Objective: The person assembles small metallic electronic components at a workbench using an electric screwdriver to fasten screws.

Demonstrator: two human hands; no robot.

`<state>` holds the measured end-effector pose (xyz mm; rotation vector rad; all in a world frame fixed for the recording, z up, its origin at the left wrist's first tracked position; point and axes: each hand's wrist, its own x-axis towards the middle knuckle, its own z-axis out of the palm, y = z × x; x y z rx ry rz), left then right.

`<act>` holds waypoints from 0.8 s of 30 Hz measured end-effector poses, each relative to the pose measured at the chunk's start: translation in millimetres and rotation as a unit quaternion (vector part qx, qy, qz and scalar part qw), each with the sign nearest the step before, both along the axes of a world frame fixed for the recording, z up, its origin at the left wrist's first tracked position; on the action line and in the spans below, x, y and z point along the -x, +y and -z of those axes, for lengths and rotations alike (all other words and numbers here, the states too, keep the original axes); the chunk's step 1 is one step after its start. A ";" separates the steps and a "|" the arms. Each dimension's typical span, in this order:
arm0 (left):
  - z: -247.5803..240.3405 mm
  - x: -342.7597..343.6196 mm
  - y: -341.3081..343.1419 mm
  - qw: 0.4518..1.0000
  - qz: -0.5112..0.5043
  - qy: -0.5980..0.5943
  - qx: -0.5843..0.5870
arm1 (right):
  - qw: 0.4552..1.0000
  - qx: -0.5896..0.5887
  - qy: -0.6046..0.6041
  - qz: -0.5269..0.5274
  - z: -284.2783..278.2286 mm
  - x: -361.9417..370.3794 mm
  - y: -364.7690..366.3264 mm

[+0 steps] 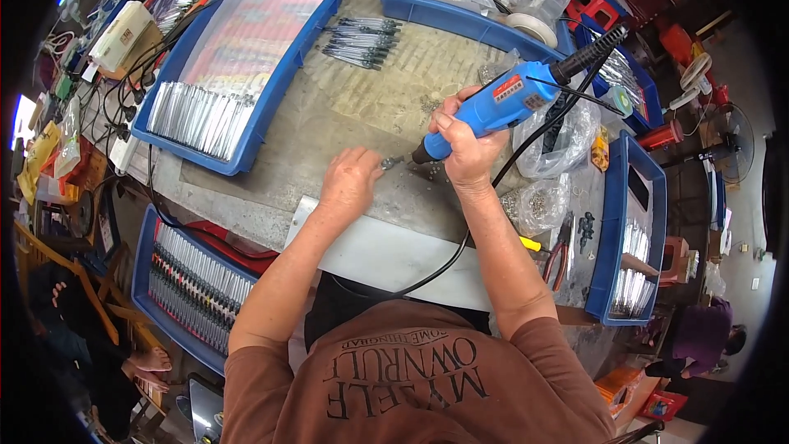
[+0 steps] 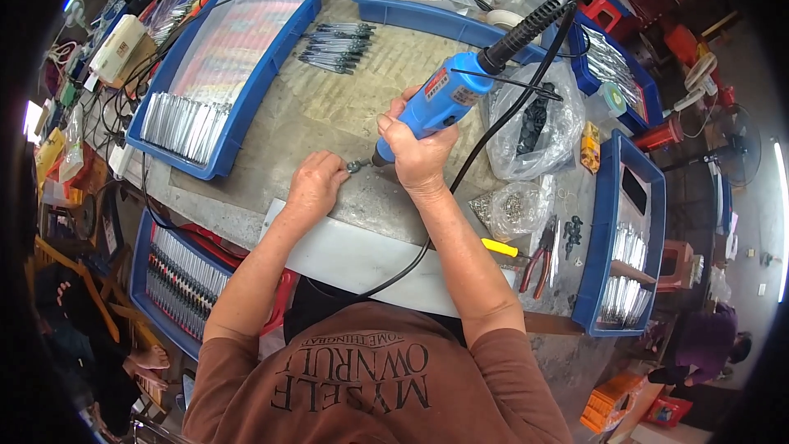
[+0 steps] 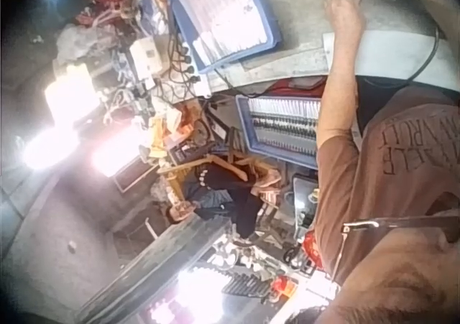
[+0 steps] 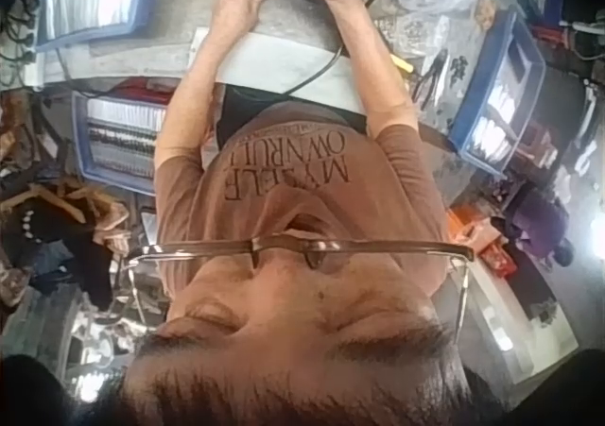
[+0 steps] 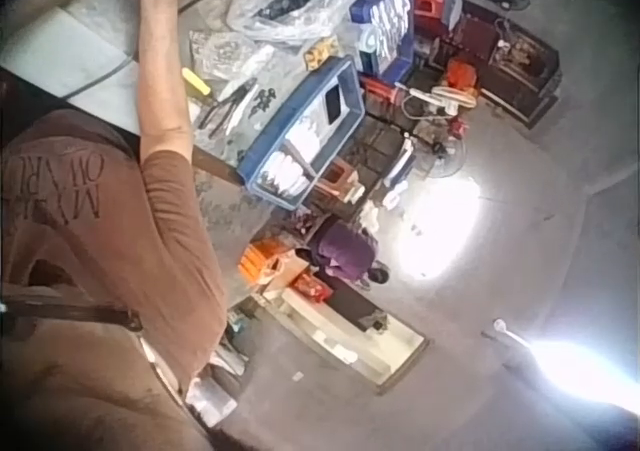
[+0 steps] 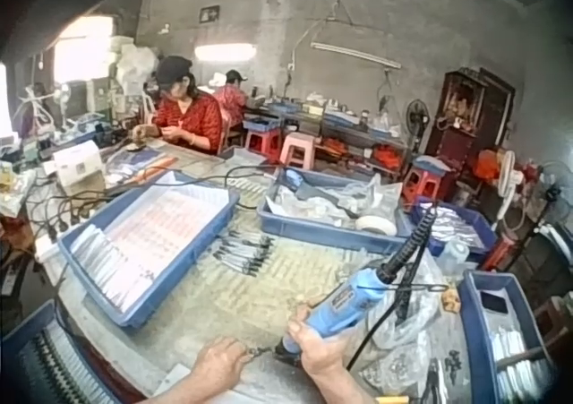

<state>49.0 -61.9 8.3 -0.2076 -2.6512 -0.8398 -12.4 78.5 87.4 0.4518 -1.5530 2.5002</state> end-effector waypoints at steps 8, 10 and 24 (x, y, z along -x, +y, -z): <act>0.7 -0.3 3.7 1.000 -0.004 0.011 0.007 | 1.000 0.003 -0.002 0.010 -1.0 -0.8 2.6; -1.4 -2.4 3.7 1.000 -0.001 0.009 0.021 | 1.000 0.002 -0.001 0.013 -0.8 -1.0 2.7; -4.0 3.3 7.4 0.999 -0.001 -0.001 0.048 | 1.000 -0.007 0.001 0.023 2.2 -2.3 2.8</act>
